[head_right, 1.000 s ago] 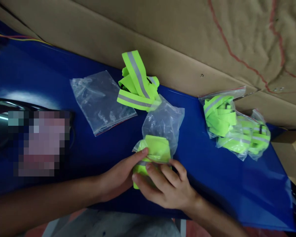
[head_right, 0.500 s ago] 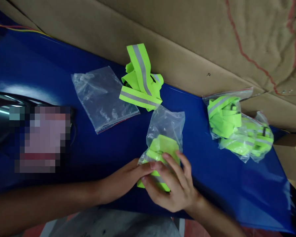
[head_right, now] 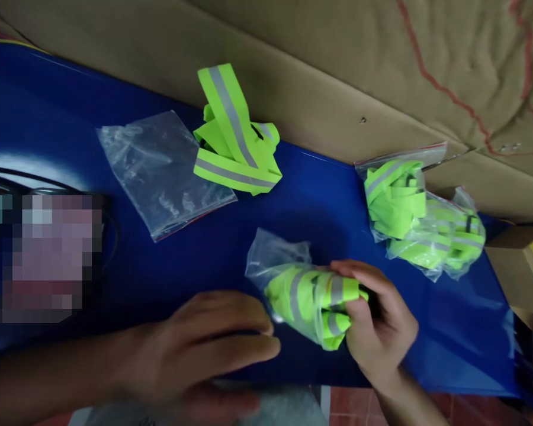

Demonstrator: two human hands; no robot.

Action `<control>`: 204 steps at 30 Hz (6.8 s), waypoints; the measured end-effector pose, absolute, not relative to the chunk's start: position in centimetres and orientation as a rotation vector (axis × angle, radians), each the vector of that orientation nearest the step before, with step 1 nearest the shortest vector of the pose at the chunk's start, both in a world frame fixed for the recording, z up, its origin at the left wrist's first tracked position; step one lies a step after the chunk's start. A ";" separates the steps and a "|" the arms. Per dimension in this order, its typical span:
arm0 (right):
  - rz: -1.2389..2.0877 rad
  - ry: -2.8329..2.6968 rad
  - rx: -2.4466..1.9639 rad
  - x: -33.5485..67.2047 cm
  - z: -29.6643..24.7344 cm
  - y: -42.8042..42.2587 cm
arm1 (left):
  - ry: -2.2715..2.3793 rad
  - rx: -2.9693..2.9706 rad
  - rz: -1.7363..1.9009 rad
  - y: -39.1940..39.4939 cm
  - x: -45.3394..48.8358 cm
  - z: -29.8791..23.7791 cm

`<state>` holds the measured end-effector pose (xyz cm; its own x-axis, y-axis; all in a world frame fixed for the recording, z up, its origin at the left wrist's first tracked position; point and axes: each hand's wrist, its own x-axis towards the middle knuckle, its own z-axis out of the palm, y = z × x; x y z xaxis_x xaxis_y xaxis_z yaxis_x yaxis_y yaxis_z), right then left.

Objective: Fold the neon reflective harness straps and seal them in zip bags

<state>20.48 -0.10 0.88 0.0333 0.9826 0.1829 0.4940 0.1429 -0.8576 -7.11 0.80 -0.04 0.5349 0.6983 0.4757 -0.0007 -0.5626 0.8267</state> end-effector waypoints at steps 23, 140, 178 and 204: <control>1.821 -1.614 -1.392 18.4 2.4 1.8 | 0.410 0.384 0.037 1.2 -5.7 -0.4; 1.550 -1.846 -1.396 20.4 0.6 3.5 | 1.174 0.744 0.600 2.5 -5.9 -0.3; 1.257 -1.996 -1.346 19.8 0.8 3.1 | 1.137 0.767 0.625 2.2 -5.7 -0.4; 1.323 -1.965 -1.294 18.0 0.1 2.4 | 0.976 1.013 0.515 0.7 -6.2 -1.4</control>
<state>18.04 2.42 0.07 -0.4663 0.8742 -0.1354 0.4545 0.1054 -0.8845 -6.25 0.66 -1.41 0.4969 0.7513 -0.4343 0.0654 0.4666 0.8820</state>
